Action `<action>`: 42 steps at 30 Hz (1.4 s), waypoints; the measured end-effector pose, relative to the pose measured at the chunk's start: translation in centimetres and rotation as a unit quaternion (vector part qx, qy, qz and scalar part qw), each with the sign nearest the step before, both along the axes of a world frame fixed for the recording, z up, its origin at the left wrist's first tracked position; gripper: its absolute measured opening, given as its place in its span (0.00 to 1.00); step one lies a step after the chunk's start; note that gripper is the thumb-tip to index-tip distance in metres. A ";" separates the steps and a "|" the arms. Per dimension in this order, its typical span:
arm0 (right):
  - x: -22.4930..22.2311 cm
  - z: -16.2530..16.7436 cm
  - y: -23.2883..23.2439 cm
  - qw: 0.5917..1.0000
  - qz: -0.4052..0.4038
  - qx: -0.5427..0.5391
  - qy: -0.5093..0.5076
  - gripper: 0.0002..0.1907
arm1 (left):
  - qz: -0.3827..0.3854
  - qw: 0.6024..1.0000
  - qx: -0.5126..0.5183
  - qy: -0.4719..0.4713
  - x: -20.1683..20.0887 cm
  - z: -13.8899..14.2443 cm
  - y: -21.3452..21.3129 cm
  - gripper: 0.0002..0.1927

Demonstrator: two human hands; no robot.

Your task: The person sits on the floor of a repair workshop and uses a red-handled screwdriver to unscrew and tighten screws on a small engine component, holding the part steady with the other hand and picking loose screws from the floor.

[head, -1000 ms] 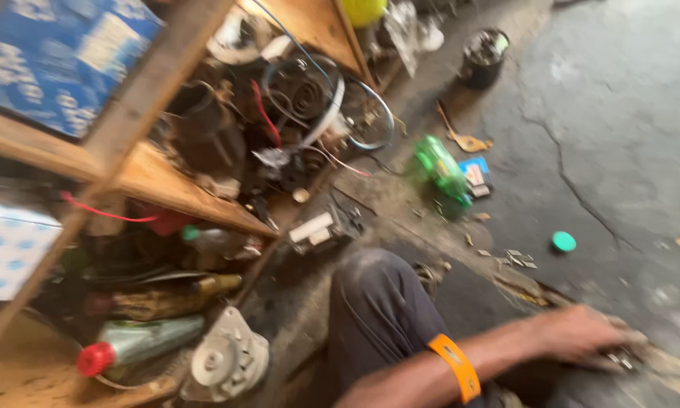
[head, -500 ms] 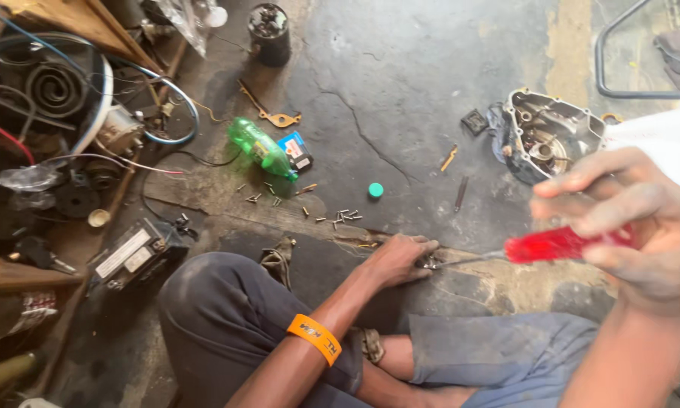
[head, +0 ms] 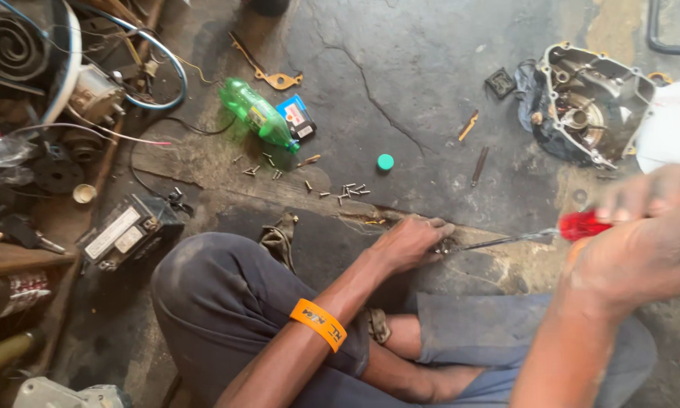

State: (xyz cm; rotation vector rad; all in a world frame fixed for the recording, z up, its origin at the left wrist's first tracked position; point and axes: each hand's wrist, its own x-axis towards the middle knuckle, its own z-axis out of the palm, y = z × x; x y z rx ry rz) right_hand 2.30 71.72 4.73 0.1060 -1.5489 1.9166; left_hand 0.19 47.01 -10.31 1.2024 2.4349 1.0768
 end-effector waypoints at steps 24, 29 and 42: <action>1.4 2.7 0.8 0.992 0.123 -0.022 -0.026 0.22 | -0.006 1.000 0.004 -0.005 -0.8 -0.7 -0.2 0.28; 1.0 0.1 4.8 0.992 -0.106 -0.075 0.003 0.20 | -0.009 0.999 0.030 -0.005 -0.8 0.1 -0.4 0.29; -2.1 11.4 1.7 0.882 0.464 0.075 0.026 0.17 | 0.008 0.999 0.032 -0.028 -1.1 1.4 -1.0 0.33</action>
